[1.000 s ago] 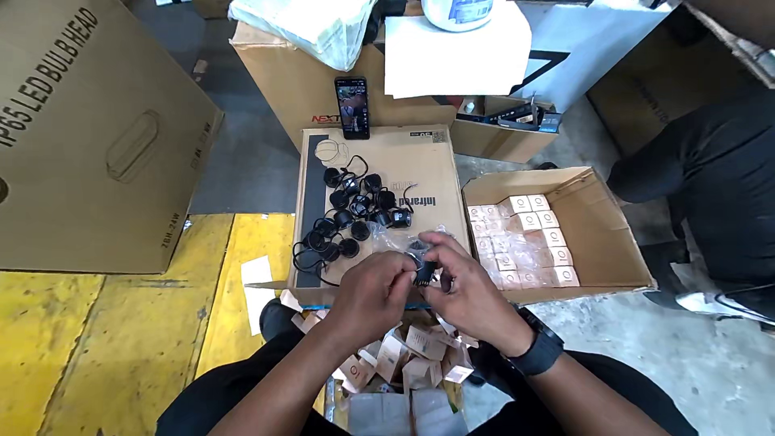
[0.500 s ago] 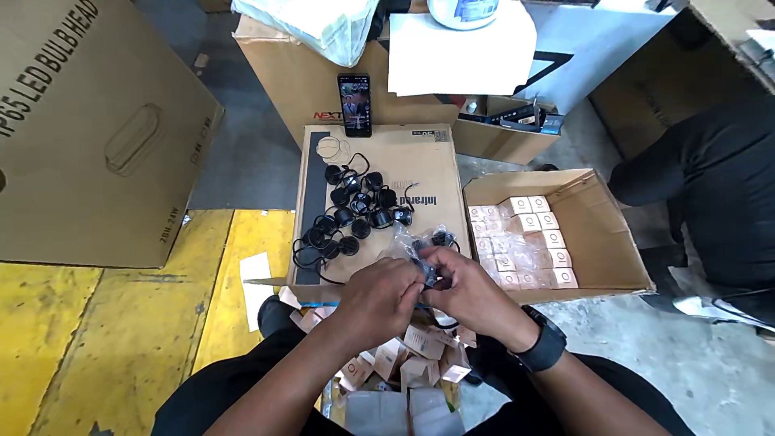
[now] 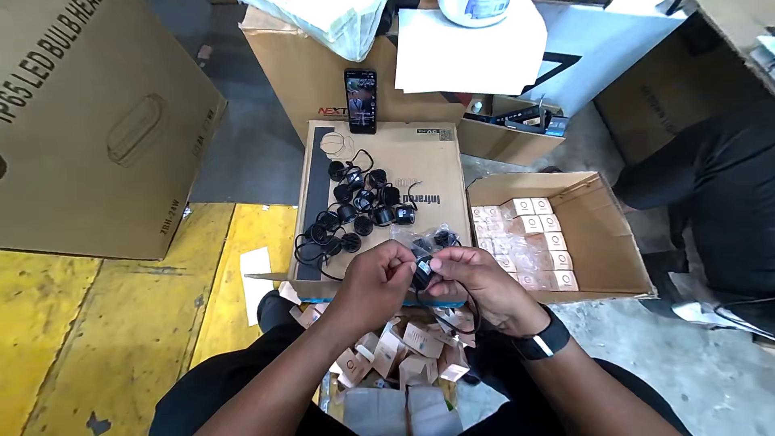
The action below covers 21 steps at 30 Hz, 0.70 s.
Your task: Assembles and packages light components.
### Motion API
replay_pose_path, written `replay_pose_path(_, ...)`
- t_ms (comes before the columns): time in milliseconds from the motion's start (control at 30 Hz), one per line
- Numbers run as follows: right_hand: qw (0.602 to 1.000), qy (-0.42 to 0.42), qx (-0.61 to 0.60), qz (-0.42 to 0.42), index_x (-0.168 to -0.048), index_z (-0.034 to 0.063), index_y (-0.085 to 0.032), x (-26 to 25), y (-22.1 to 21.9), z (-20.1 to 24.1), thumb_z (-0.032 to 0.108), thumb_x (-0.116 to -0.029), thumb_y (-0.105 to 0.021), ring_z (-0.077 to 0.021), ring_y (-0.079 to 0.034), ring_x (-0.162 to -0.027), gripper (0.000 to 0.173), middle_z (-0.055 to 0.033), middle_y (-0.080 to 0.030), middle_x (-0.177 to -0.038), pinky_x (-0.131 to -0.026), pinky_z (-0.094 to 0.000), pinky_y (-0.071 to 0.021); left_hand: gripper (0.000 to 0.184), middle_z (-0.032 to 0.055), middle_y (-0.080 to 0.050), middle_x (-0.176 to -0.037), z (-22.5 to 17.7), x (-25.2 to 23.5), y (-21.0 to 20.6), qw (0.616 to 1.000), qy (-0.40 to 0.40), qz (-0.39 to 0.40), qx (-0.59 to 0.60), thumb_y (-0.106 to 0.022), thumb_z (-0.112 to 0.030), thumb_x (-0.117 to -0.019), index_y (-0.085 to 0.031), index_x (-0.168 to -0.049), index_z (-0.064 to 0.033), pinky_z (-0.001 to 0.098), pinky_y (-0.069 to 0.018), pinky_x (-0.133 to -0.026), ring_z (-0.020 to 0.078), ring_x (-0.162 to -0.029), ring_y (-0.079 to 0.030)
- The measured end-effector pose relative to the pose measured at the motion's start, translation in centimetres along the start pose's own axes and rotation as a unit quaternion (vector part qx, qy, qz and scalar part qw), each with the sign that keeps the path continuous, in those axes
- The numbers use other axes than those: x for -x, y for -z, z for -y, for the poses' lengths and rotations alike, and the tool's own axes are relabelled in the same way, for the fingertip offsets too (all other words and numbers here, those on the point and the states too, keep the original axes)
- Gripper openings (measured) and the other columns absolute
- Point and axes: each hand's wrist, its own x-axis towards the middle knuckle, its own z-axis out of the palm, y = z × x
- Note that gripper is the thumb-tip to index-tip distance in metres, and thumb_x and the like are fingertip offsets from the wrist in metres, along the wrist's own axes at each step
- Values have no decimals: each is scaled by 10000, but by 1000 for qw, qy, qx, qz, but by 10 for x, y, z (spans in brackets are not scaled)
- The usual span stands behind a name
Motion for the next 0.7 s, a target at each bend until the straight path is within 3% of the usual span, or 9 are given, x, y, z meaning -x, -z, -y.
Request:
replay_pose_path(200,985,66,136,-79,-921,-5,-722,2,-6,-4,103,-936,-732,-169,-702,-638,110,-102,-738,-796,-567,-289,-593,119,-50,-610,-710,0,3,-7,999,19,36,-14,-604,-190,-999,-692,-994,-110,206,-474,-561,36,-597,-556)
replay_pose_path(267,954,136,245,-109,-882,59,-750,1,-4,-9,161,-919,-745,-109,-668,-682,109,-32,-718,-864,-612,-255,-574,118,-50,-603,-703,0,4,-8,999,23,40,-8,-602,-184,-995,-691,-990,-107,206,-465,-554,35,-591,-548)
replay_pose_path(367,860,233,424,-164,-864,155,-759,4,-1,-14,277,-935,-705,-60,-646,-823,151,21,-692,-1012,-719,-258,-565,114,-56,-600,-704,0,3,-8,999,30,41,-11,-603,-182,-992,-692,-995,-111,203,-464,-556,32,-593,-548)
replay_pose_path(433,838,257,453,-160,-866,177,-754,8,-1,-11,308,-949,-676,-59,-644,-865,174,33,-685,-1034,-740,-275,-562,104,-57,-588,-693,-1,3,-8,999,31,41,-13,-605,-177,-985,-688,-986,-114,200,-456,-544,34,-583,-540)
replay_pose_path(533,891,233,374,-113,-856,154,-735,9,-1,-4,262,-939,-689,-69,-653,-873,143,27,-695,-1004,-749,-252,-560,97,-57,-596,-693,-2,4,-8,998,34,42,-10,-608,-164,-972,-687,-982,-109,194,-455,-541,27,-579,-540)
replay_pose_path(600,943,173,267,-94,-993,76,-710,7,-1,0,206,-991,-643,-125,-676,-857,146,-32,-696,-1009,-751,-290,-582,93,-51,-604,-698,-3,3,-8,999,28,39,10,-609,-140,-974,-687,-993,-93,189,-461,-543,27,-581,-547)
replay_pose_path(700,990,84,16,-113,-1240,11,-615,-2,3,5,177,-1083,-456,-266,-711,-990,278,-161,-682,-1184,-845,-408,-611,68,-33,-613,-700,-6,1,-5,996,13,30,85,-614,-81,-972,-677,-981,-57,196,-483,-564,43,-592,-564)
